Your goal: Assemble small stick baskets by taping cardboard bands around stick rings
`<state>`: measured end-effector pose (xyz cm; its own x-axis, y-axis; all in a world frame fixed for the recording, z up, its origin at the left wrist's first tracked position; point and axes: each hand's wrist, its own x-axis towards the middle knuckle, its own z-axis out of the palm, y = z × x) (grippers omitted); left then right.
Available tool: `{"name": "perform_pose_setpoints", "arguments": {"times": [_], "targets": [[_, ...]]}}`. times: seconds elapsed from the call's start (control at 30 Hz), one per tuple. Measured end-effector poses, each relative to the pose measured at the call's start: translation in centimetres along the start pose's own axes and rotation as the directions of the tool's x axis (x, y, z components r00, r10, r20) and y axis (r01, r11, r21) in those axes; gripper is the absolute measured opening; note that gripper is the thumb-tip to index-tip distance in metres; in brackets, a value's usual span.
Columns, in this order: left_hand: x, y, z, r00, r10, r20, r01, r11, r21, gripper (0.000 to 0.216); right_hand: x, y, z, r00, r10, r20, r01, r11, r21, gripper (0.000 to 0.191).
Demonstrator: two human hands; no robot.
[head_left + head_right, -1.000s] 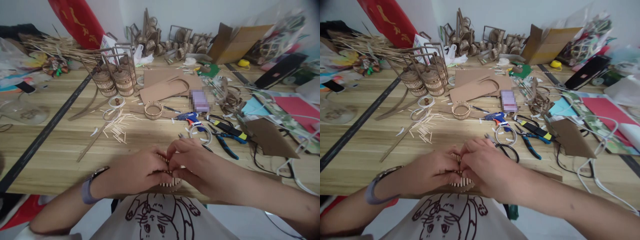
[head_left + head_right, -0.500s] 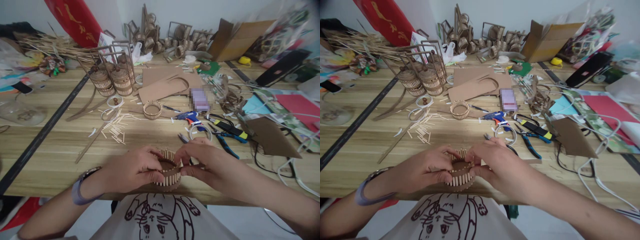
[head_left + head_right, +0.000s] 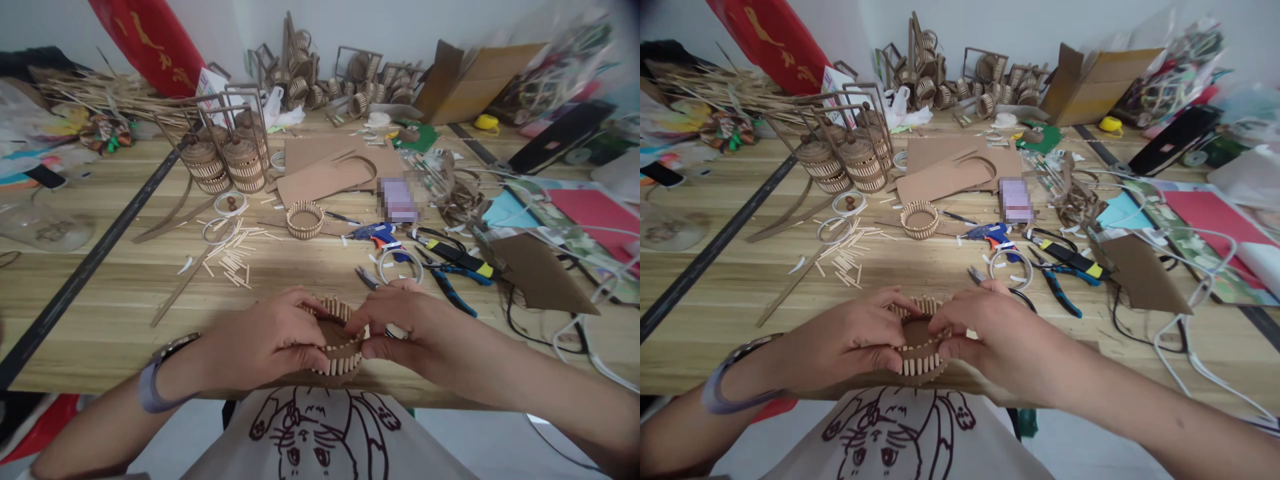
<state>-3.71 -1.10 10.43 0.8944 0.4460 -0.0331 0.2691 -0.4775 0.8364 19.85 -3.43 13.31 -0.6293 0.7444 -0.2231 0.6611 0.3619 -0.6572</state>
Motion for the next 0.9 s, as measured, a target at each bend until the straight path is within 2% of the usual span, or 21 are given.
{"name": "perform_pose_setpoints", "arguments": {"times": [0.47,0.7,0.83,0.9], "targets": [[-0.4,-0.3,0.2,0.998,0.05,-0.026,-0.05,0.998,0.029,0.03,0.1,0.2,0.7,0.997,-0.024,-0.073,0.018,0.996,-0.085,0.012],[0.0,0.4,0.3,1.0,-0.013,-0.024,0.015,0.995,0.101,0.019,0.4,-0.8,0.7,0.997,-0.061,-0.047,0.054,0.989,-0.135,0.014],[0.7,0.9,0.9,0.995,0.004,-0.099,0.006,0.995,0.097,0.02,0.7,-1.3,0.8,0.996,-0.082,-0.047,0.072,0.981,-0.181,0.015],[0.7,0.9,1.1,0.989,-0.026,-0.146,0.04,0.995,0.092,0.021,0.4,-1.0,0.9,0.992,-0.092,-0.087,0.073,0.976,-0.206,0.008]]}}
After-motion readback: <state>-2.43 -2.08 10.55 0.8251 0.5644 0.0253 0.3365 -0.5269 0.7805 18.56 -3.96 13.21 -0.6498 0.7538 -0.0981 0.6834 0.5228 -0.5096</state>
